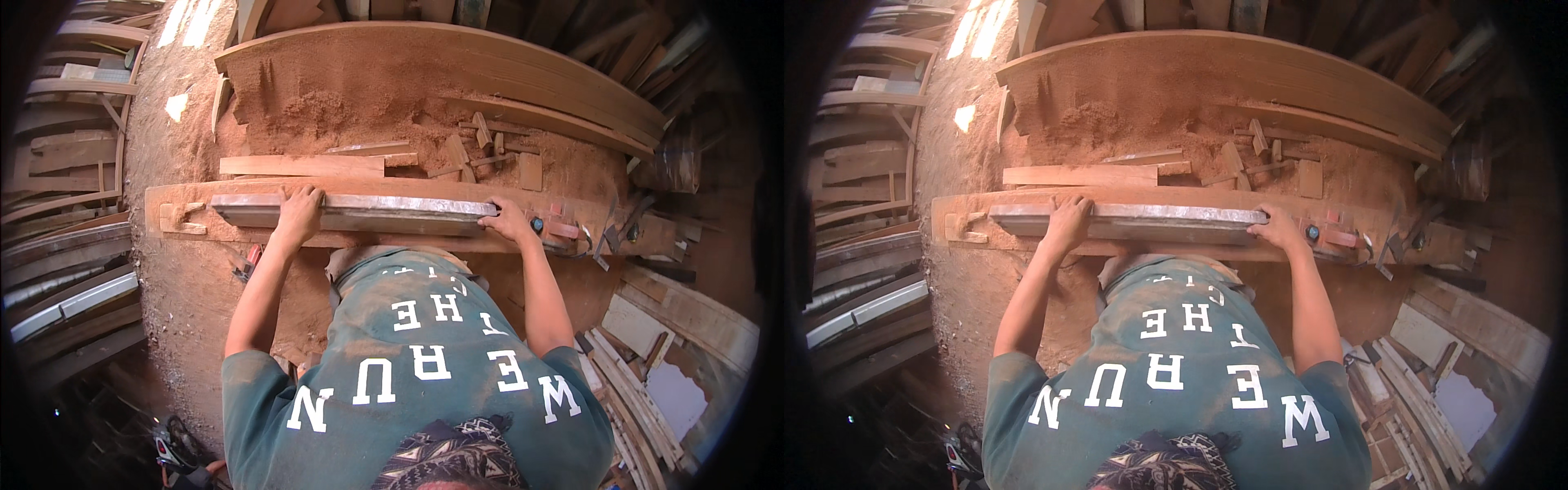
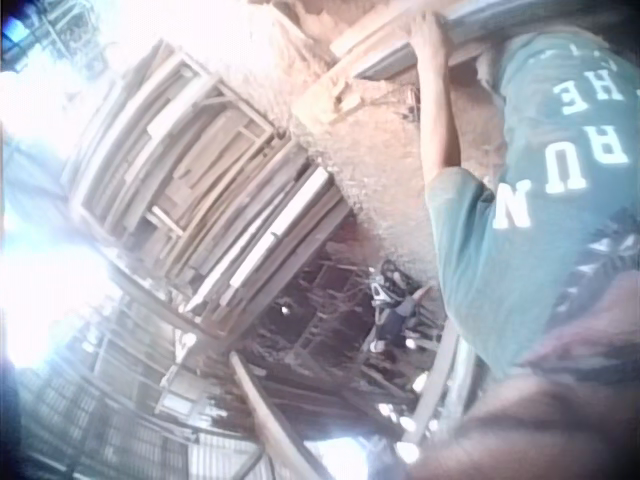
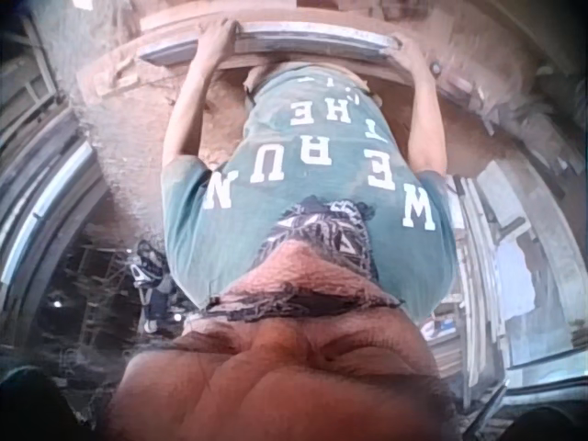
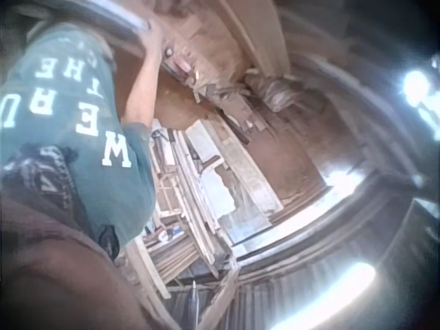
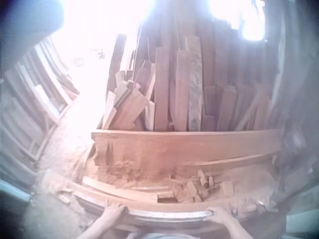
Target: The person selects a wooden plank from a pile and uses a circular saw to cut it. They then use an electric planer to smooth the surface of the cut wood, repeatedly running the tool along the length of the plank.
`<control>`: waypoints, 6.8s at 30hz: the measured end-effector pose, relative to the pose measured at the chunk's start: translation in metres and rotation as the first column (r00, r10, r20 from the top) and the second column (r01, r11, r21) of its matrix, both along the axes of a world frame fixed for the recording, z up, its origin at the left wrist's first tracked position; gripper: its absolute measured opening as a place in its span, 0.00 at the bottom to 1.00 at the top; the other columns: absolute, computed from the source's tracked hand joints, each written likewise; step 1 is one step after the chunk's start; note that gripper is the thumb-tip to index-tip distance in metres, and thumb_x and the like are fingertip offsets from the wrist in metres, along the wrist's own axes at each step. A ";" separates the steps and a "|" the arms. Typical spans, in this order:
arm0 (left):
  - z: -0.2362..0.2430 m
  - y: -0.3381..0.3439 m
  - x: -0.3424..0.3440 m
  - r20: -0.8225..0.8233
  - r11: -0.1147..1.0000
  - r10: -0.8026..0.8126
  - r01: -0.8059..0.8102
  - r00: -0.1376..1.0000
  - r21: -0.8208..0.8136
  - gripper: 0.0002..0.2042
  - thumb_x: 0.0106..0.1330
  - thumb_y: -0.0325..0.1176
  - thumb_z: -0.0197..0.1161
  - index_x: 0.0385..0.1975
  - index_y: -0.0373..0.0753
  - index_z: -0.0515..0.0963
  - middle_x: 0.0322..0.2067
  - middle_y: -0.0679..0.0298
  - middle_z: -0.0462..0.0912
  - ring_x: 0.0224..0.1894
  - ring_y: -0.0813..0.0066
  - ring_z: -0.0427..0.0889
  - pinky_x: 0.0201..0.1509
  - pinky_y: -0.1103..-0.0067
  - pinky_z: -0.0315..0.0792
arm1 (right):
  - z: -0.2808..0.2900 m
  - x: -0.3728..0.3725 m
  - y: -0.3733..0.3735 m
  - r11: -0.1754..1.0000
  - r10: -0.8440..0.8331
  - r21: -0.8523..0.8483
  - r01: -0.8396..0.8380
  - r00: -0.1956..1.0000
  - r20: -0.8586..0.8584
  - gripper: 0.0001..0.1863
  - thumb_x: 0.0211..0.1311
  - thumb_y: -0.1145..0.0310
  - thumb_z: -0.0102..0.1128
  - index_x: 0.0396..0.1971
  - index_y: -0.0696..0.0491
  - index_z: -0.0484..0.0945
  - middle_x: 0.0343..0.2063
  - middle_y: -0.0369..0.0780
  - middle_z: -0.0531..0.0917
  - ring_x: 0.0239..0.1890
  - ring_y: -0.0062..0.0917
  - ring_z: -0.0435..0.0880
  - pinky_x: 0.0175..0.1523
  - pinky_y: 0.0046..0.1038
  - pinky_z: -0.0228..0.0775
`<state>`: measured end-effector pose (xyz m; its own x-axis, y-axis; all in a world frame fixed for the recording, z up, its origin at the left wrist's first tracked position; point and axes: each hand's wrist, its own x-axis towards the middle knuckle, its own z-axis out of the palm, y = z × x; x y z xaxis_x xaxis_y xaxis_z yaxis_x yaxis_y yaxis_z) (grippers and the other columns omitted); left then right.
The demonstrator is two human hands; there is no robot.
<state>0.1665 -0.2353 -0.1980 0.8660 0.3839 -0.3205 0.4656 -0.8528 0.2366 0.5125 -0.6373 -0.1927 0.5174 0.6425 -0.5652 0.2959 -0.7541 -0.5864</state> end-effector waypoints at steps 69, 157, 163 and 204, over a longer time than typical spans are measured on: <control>-0.707 0.032 -0.533 -0.944 -0.198 0.013 0.925 -0.328 -0.324 0.20 0.86 0.47 0.48 0.39 0.38 0.79 0.38 0.56 0.86 0.40 0.63 0.87 0.43 0.72 0.84 | -0.143 -0.503 0.591 0.453 0.491 -0.219 -0.864 0.037 0.870 0.52 0.70 0.42 0.65 0.80 0.59 0.51 0.76 0.56 0.58 0.78 0.52 0.57 0.81 0.55 0.47; 0.051 -0.339 -0.123 0.575 0.845 0.430 -0.535 0.696 0.015 0.17 0.69 0.46 0.72 0.35 0.37 0.80 0.30 0.53 0.83 0.38 0.48 0.82 0.47 0.57 0.76 | 0.192 -0.267 -0.051 0.719 0.638 0.253 -0.647 0.759 0.129 0.26 0.53 0.61 0.72 0.53 0.51 0.84 0.36 0.57 0.89 0.43 0.55 0.89 0.53 0.50 0.81; 0.060 -0.307 -0.087 0.534 0.798 0.495 -0.602 0.685 0.033 0.19 0.69 0.50 0.71 0.36 0.39 0.78 0.33 0.55 0.84 0.42 0.52 0.83 0.47 0.59 0.75 | 0.183 -0.245 -0.043 0.771 0.497 0.373 -0.517 0.854 0.156 0.24 0.51 0.65 0.74 0.51 0.52 0.86 0.33 0.56 0.89 0.40 0.54 0.89 0.49 0.47 0.82; 0.005 -0.147 0.142 -0.394 -0.401 0.916 0.132 0.073 -0.907 0.33 0.83 0.53 0.56 0.65 0.22 0.69 0.55 0.43 0.82 0.57 0.54 0.86 0.65 0.59 0.83 | 0.156 0.061 -0.014 0.835 -0.431 0.456 0.309 0.882 0.191 0.19 0.59 0.70 0.72 0.49 0.62 0.84 0.36 0.45 0.89 0.39 0.28 0.87 0.50 0.36 0.80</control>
